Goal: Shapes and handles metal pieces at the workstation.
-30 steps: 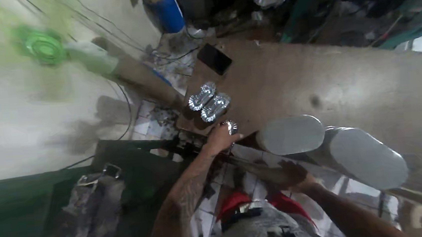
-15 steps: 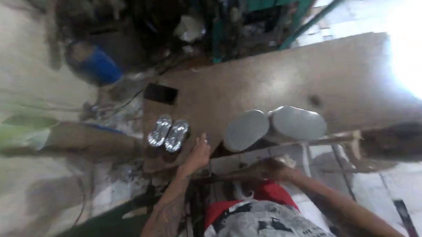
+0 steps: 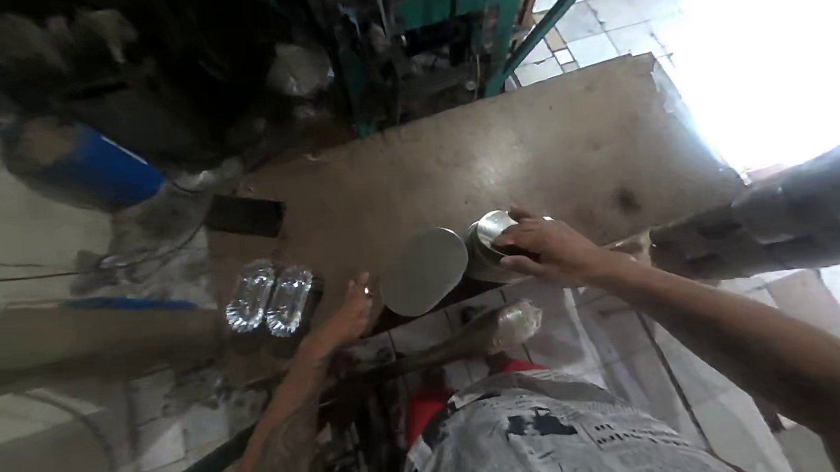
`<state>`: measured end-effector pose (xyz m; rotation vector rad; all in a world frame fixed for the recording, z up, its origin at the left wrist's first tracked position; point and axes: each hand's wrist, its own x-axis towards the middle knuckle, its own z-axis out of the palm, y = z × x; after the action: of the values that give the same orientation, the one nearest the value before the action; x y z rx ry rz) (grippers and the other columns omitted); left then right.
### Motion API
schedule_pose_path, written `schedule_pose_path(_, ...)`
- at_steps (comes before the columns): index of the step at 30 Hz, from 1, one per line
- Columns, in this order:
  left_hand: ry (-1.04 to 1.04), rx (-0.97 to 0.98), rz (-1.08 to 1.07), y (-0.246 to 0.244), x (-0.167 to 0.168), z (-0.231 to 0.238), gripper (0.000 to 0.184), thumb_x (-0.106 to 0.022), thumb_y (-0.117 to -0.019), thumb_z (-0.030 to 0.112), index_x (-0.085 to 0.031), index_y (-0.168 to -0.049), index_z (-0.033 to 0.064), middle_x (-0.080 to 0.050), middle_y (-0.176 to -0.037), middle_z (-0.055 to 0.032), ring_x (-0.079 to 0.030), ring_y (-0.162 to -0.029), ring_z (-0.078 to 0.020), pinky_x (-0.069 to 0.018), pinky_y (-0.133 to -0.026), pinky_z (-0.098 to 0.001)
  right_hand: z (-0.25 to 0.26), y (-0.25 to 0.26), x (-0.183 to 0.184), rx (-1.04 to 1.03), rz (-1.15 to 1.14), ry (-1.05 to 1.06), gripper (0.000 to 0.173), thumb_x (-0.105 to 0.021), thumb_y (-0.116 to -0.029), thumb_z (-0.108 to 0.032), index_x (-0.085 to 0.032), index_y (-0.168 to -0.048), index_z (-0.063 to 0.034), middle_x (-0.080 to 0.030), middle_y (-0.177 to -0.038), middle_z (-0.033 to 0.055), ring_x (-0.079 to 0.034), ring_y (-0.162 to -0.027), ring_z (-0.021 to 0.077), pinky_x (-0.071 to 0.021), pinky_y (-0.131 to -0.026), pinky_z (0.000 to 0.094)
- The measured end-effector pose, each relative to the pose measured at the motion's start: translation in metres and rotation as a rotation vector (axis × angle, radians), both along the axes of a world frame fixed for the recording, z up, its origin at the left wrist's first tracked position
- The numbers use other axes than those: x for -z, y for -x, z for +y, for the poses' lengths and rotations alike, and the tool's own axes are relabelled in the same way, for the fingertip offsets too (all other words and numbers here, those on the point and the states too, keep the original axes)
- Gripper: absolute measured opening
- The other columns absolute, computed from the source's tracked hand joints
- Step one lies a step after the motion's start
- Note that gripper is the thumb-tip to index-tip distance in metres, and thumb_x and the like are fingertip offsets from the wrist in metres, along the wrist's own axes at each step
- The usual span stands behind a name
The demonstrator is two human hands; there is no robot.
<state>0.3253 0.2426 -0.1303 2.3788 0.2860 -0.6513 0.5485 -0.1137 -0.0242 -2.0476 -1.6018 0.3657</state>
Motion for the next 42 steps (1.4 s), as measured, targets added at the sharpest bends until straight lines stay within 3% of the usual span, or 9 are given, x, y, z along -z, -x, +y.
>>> schedule_pose_path(5,0.020,-0.455,-0.123,0.002,-0.070,-0.025,0.073,-0.065,-0.1006,0.034,-0.031,-0.157,0.0031,-0.047,-0.151,-0.0245,-0.053,-0.133,-0.0387,-0.0434,-0.110,-0.0592,-0.003,-0.009,-0.019,-0.025,0.266,0.043,0.043,-0.043,-0.1085,-0.034,-0.071,-0.121,-0.0043,-0.072,-0.120,0.0055,-0.061,-0.126,0.0172,-0.0231,-0.128,0.0469)
schedule_pose_path(8,-0.037,-0.645,-0.657,-0.014,-0.121,-0.080,0.052,-0.057,-0.1004,0.027,-0.048,-0.141,-0.0042,-0.067,-0.086,-0.0140,-0.064,-0.070,-0.0182,-0.0563,-0.065,-0.0404,-0.001,-0.014,-0.024,-0.027,0.304,0.049,0.041,-0.043,-0.1084,-0.031,-0.071,-0.121,-0.0053,-0.072,-0.119,0.0046,-0.061,-0.126,0.0164,-0.0227,-0.127,0.0459)
schedule_pose_path(13,-0.096,-0.094,-0.026,-0.092,-0.157,-0.136,0.049,-0.071,-0.0925,0.045,-0.063,-0.129,0.0131,-0.071,-0.098,-0.0115,-0.070,-0.090,-0.0297,-0.0570,-0.080,-0.0566,-0.003,-0.014,-0.020,-0.041,0.291,-0.012,0.040,-0.042,-0.1086,-0.031,-0.073,-0.118,-0.0060,-0.073,-0.114,0.0025,-0.064,-0.119,0.0130,-0.0269,-0.126,0.0458)
schedule_pose_path(19,0.549,0.123,0.189,-0.115,-0.150,-0.080,0.030,-0.063,-0.1012,0.017,-0.062,-0.129,0.0062,-0.070,-0.102,-0.0081,-0.065,-0.083,-0.0119,-0.0564,-0.078,-0.0324,-0.005,-0.018,-0.018,-0.024,0.373,-0.059,0.031,-0.054,-0.1052,-0.030,-0.074,-0.109,-0.0067,-0.073,-0.102,0.0014,-0.066,-0.109,0.0109,-0.0298,-0.124,0.0462)
schedule_pose_path(23,0.616,0.075,0.201,-0.112,-0.149,-0.079,0.031,-0.063,-0.1011,0.015,-0.060,-0.131,0.0057,-0.069,-0.095,-0.0075,-0.060,-0.067,-0.0086,-0.0524,-0.061,-0.0259,0.000,-0.010,-0.018,0.087,0.337,0.046,0.031,-0.073,-0.0911,-0.027,-0.075,-0.115,-0.0078,-0.073,-0.116,0.0062,-0.061,-0.125,0.0215,-0.0319,-0.123,0.0470)
schedule_pose_path(28,0.452,0.100,0.110,-0.113,-0.151,-0.085,0.043,-0.070,-0.0963,0.014,-0.057,-0.136,0.0056,-0.070,-0.101,-0.0117,-0.067,-0.080,-0.0166,-0.0577,-0.076,-0.0359,0.002,0.003,-0.010,0.050,0.139,0.044,0.031,-0.071,-0.0851,-0.022,-0.073,-0.111,-0.0044,-0.073,-0.108,0.0071,-0.066,-0.112,0.0220,-0.0280,-0.124,0.0483)
schedule_pose_path(33,0.103,-0.055,-0.286,-0.058,-0.181,-0.123,0.038,-0.051,-0.1027,0.017,-0.057,-0.140,0.0098,-0.070,-0.103,-0.0151,-0.070,-0.087,-0.0266,-0.0579,-0.075,-0.0494,-0.001,0.045,-0.039,0.238,-0.140,-0.067,0.032,-0.068,-0.0884,-0.012,-0.071,-0.119,-0.0012,-0.071,-0.115,0.0173,-0.065,-0.114,0.0373,-0.0480,-0.105,0.0568)
schedule_pose_path(37,0.724,-0.679,-0.722,0.036,-0.187,-0.148,0.040,-0.039,-0.0883,0.001,-0.067,-0.116,0.0070,-0.072,-0.095,0.0030,-0.068,-0.084,-0.0025,-0.0592,-0.077,-0.0244,0.014,0.121,-0.059,0.463,0.862,-0.521,0.034,-0.044,-0.1014,-0.009,-0.062,-0.130,-0.0090,-0.071,-0.112,-0.0014,-0.069,-0.099,0.0058,-0.0596,-0.087,0.0274)
schedule_pose_path(42,1.166,-1.255,-0.424,0.087,-0.148,-0.167,0.032,-0.036,-0.0964,0.004,-0.058,-0.119,0.0037,-0.068,-0.092,-0.0046,-0.068,-0.082,-0.0125,-0.0593,-0.074,-0.0338,0.058,0.203,-0.046,0.550,1.413,-0.212,0.033,-0.045,-0.0968,-0.007,-0.055,-0.128,-0.0035,-0.071,-0.100,0.0031,-0.070,-0.086,0.0122,-0.0619,-0.077,0.0344)
